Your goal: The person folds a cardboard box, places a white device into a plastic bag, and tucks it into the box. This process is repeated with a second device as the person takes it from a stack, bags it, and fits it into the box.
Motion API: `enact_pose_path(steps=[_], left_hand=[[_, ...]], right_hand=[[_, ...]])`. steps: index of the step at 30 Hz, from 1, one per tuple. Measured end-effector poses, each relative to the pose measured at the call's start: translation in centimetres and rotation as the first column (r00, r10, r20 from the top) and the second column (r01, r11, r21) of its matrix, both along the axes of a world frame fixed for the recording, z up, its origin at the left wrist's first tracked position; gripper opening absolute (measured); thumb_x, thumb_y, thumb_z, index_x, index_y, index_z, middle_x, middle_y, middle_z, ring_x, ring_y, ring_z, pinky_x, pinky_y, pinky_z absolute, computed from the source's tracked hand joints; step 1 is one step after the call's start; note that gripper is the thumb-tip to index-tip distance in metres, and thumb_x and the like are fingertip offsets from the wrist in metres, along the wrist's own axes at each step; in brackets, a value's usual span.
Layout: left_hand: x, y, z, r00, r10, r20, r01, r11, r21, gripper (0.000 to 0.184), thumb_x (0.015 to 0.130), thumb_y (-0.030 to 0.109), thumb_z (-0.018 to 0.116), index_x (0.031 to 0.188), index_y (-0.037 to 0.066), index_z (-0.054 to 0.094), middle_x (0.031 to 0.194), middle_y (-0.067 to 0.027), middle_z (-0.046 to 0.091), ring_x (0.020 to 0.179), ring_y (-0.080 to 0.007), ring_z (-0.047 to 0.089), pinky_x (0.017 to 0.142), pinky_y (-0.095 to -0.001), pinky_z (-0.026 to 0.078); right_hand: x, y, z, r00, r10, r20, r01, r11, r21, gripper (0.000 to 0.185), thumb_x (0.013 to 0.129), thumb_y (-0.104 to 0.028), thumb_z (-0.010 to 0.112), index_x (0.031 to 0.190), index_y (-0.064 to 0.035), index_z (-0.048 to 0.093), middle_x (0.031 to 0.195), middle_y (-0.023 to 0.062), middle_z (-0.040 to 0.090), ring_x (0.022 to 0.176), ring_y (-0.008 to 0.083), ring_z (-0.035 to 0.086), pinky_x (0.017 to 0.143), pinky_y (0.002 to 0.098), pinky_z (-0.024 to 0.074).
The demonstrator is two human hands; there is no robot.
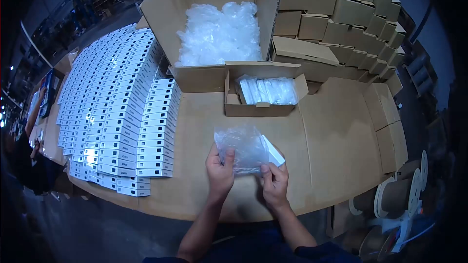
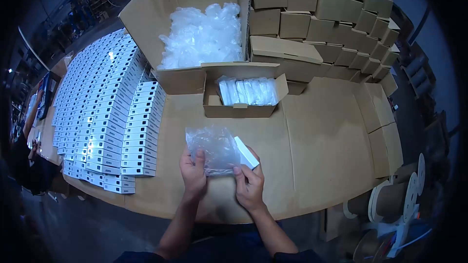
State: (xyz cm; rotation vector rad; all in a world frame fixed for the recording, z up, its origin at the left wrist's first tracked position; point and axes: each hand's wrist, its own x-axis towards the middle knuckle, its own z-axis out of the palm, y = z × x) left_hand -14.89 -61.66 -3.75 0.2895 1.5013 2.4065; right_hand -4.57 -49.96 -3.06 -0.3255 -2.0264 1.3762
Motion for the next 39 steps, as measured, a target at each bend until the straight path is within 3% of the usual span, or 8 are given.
enact_pose_path(steps=[4, 12, 14, 16, 22, 27, 34, 39], left_hand=[[-0.8, -0.9, 0.9, 0.985, -0.121, -0.119, 0.117, 0.992, -0.035, 0.042, 0.091, 0.012, 0.08, 0.124, -0.002, 0.058, 0.11, -0.0048, 0.068, 0.106, -0.013, 0.064, 0.096, -0.0305, 0.052], [-0.9, -3.1, 0.2, 0.947, -0.305, -0.1, 0.264, 0.918, -0.298, 0.047, 0.077, 0.007, 0.091, 0.116, -0.003, 0.066, 0.107, -0.0083, 0.073, 0.098, -0.0144, 0.069, 0.087, -0.0317, 0.057], [-0.8, -3.6, 0.6, 0.913, -0.341, -0.222, 0.251, 0.902, -0.352, 0.043, 0.076, 0.008, 0.092, 0.111, -0.003, 0.068, 0.104, -0.009, 0.073, 0.095, -0.0144, 0.07, 0.085, -0.032, 0.058], [-0.9, -4.2, 1.1, 0.86, -0.404, -0.312, 0.256, 0.871, -0.42, 0.038, 0.076, 0.009, 0.092, 0.106, -0.002, 0.07, 0.102, -0.0093, 0.074, 0.092, -0.0155, 0.071, 0.083, -0.0322, 0.059], [-1.1, -4.5, 2.1, 0.773, -0.461, -0.437, 0.208, 0.834, -0.511, 0.034, 0.076, 0.009, 0.091, 0.103, -0.001, 0.073, 0.097, -0.0094, 0.073, 0.087, -0.0212, 0.073, 0.079, -0.0328, 0.059], [-1.1, -4.7, 2.0, 0.748, -0.521, -0.412, 0.252, 0.796, -0.55, 0.034, 0.077, 0.01, 0.09, 0.104, -0.001, 0.073, 0.097, -0.0102, 0.073, 0.087, -0.0237, 0.073, 0.079, -0.0337, 0.059], [-1.3, -4.9, 1.7, 0.743, -0.545, -0.388, 0.273, 0.776, -0.568, 0.039, 0.078, 0.013, 0.09, 0.11, -0.001, 0.071, 0.098, -0.0127, 0.076, 0.09, -0.0236, 0.076, 0.08, -0.0337, 0.06], [-1.3, -5.1, 0.8, 0.789, -0.536, -0.301, 0.306, 0.767, -0.563, 0.044, 0.079, 0.013, 0.089, 0.115, -0.001, 0.07, 0.099, -0.0152, 0.077, 0.093, -0.0232, 0.077, 0.083, -0.0347, 0.06]], right_hand=[[0.3, -0.7, -0.8, 1.0, 0.0, -0.023, 0.0, 1.0, 0.017, 0.027, 0.104, -0.015, 0.06, 0.099, 0.0093, 0.071, 0.141, 0.0232, 0.056, 0.11, 0.0251, 0.061, 0.089, 0.0335, 0.0498], [1.0, 2.2, -1.0, 0.998, 0.057, -0.04, -0.058, 0.998, -0.026, 0.026, 0.097, -0.003, 0.056, 0.115, 0.0021, 0.074, 0.14, 0.0271, 0.055, 0.128, 0.0356, 0.057, 0.108, 0.0396, 0.0442], [1.0, 4.1, -1.8, 0.997, -0.066, 0.048, 0.077, 0.951, -0.299, 0.032, 0.099, -0.007, 0.054, 0.126, 0.0018, 0.068, 0.14, 0.0235, 0.056, 0.125, 0.0318, 0.058, 0.107, 0.038, 0.0438], [0.6, 6.6, -0.2, 0.996, -0.076, -0.046, 0.067, 0.983, -0.172, 0.049, 0.1, -0.006, 0.056, 0.148, -0.001, 0.046, 0.129, 0.0218, 0.06, 0.12, 0.027, 0.059, 0.103, 0.0364, 0.045], [-1.2, 8.4, 5.2, 0.939, 0.094, -0.33, -0.18, 0.953, -0.242, 0.076, 0.095, -0.003, 0.071, 0.15, -0.0085, 0.019, 0.116, 0.0193, 0.06, 0.109, 0.0205, 0.062, 0.096, 0.0335, 0.0483], [-2.7, 8.0, 6.4, 0.91, 0.189, -0.37, -0.234, 0.969, -0.082, 0.058, 0.089, -0.005, 0.079, 0.134, -0.0071, 0.044, 0.115, 0.0121, 0.06, 0.103, 0.0173, 0.064, 0.085, 0.0282, 0.0546], [-4.2, 8.0, 6.5, 0.824, 0.45, -0.343, -0.501, 0.863, -0.071, 0.047, 0.089, -0.006, 0.079, 0.128, -0.0049, 0.054, 0.117, 0.0103, 0.061, 0.105, 0.0165, 0.063, 0.093, 0.0314, 0.0511], [-4.5, 8.1, 6.9, 0.767, 0.569, -0.297, -0.6, 0.8, -0.018, 0.033, 0.086, 0.004, 0.073, 0.116, -0.0042, 0.064, 0.104, 0.0103, 0.064, 0.089, 0.0192, 0.061, 0.078, 0.033, 0.0498]])
